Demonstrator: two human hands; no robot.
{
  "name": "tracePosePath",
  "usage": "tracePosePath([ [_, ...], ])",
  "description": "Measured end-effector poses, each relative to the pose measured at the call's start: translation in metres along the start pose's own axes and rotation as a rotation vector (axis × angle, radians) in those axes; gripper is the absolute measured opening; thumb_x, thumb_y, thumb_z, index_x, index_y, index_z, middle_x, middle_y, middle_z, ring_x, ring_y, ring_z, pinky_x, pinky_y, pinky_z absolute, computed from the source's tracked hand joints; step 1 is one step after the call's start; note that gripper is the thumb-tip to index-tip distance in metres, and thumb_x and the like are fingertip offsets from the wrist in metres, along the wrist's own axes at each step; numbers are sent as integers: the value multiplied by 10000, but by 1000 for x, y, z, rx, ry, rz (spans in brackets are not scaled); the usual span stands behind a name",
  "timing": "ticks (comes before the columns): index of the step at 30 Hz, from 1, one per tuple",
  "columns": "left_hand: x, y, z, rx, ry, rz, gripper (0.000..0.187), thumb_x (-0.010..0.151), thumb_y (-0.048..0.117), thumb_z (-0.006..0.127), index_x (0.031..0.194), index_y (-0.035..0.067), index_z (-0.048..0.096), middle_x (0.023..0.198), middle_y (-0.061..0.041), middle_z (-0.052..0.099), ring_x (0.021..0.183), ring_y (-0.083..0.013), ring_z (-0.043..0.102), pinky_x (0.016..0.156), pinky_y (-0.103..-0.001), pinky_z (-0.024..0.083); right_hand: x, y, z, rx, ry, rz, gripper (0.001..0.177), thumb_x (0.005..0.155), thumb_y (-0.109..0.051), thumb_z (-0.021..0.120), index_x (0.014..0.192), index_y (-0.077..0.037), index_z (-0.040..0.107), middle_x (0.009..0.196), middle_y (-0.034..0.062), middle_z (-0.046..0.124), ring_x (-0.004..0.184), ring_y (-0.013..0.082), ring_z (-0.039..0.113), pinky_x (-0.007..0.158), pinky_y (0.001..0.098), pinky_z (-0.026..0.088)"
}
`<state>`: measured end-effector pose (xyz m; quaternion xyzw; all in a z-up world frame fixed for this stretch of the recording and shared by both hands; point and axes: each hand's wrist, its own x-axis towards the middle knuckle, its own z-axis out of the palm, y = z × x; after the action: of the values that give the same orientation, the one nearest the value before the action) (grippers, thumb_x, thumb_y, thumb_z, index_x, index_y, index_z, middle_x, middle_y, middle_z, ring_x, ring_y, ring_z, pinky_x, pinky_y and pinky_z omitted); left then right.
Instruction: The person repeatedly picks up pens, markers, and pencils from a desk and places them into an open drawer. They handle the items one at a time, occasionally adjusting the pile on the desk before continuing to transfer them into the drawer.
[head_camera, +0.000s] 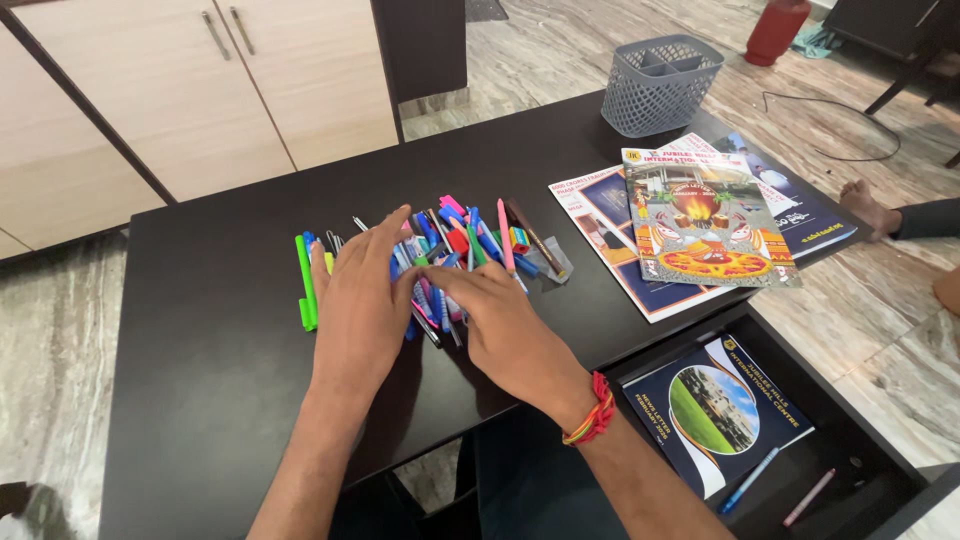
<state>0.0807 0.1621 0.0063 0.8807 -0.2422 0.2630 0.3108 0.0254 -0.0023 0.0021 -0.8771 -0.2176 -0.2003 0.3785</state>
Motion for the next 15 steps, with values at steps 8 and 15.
tracePosePath([
  [8, 0, -7, 14, 7, -61, -89, 610, 859, 116, 733, 1427, 168, 518, 1246, 20, 691, 1265, -216, 575, 1188, -702, 82, -9, 4, -9, 2, 57, -54, 556, 858, 135, 515, 1370, -61, 610, 1282, 124, 679, 1127, 312, 580, 1028, 414, 440],
  [15, 1, 4, 13, 14, -17, -22, 579, 883, 163, 736, 1426, 157, 536, 1224, -22, 691, 1268, -247, 573, 1181, -695, 104, -28, 8, -36, 38, 110, 43, 470, 872, 147, 520, 1252, -68, 694, 1201, 113, 731, 975, 277, 629, 891, 382, 509],
])
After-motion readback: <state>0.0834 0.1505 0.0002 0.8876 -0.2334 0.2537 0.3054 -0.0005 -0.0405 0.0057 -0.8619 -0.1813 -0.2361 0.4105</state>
